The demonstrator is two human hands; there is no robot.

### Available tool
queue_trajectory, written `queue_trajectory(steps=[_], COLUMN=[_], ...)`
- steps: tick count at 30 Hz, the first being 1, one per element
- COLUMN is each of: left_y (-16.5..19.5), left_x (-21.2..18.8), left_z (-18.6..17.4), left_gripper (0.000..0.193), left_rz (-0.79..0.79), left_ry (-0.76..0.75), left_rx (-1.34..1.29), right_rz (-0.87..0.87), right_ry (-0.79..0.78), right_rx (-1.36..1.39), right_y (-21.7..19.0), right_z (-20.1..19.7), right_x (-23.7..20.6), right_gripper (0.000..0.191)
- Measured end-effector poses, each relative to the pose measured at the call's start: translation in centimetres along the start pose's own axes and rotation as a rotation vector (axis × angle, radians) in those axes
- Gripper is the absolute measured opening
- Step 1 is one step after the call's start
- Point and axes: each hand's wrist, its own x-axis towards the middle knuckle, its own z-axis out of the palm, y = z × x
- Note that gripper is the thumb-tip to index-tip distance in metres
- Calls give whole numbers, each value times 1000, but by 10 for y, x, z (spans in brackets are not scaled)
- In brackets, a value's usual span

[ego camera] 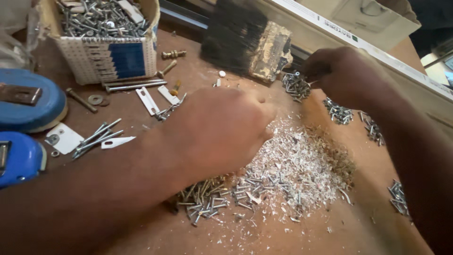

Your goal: The person sorts small screws from a mixed pile of debris on a workbench, picking them one by one and placing them into separate piles. The hands repeatedly sift through the debris, identify screws, and move them to designated spots on the table.

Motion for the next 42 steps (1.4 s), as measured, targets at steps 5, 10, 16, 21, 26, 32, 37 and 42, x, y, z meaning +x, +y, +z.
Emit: queue_trajectory(steps=[5,10,16,21,26,32,37,42], left_y=[2,-1,-6,-7,-1,5,3,4], left_x=[-1,-1,-1,-2,-4,-7,-5,-6], left_z=[-1,2,6,7,11,10,6,8], left_gripper=[26,27,29,28,29,26,23,23], left_rz=[9,59,45,83,61,95,121,153], left_ry=[46,107,33,60,51,94,127,121], left_rx=[18,6,66,40,76,15,39,8], right_rz=[-26,-126,-232,-506,-388,-350,-301,-193], right_ry=[66,105,296,316,-129,-314,-229,-192], right_rx=[-91,-96,-229,-244,257,236,269,279], right_y=[-2,-4,-8,-7,-15,-7,-9,-1], right_z=[5,7,-5,-9,16,31,32,23], right_x=[-6,-6,-42,-122,-184,-185,-180,-176], right_gripper=[34,28,27,11,18,22,21,21])
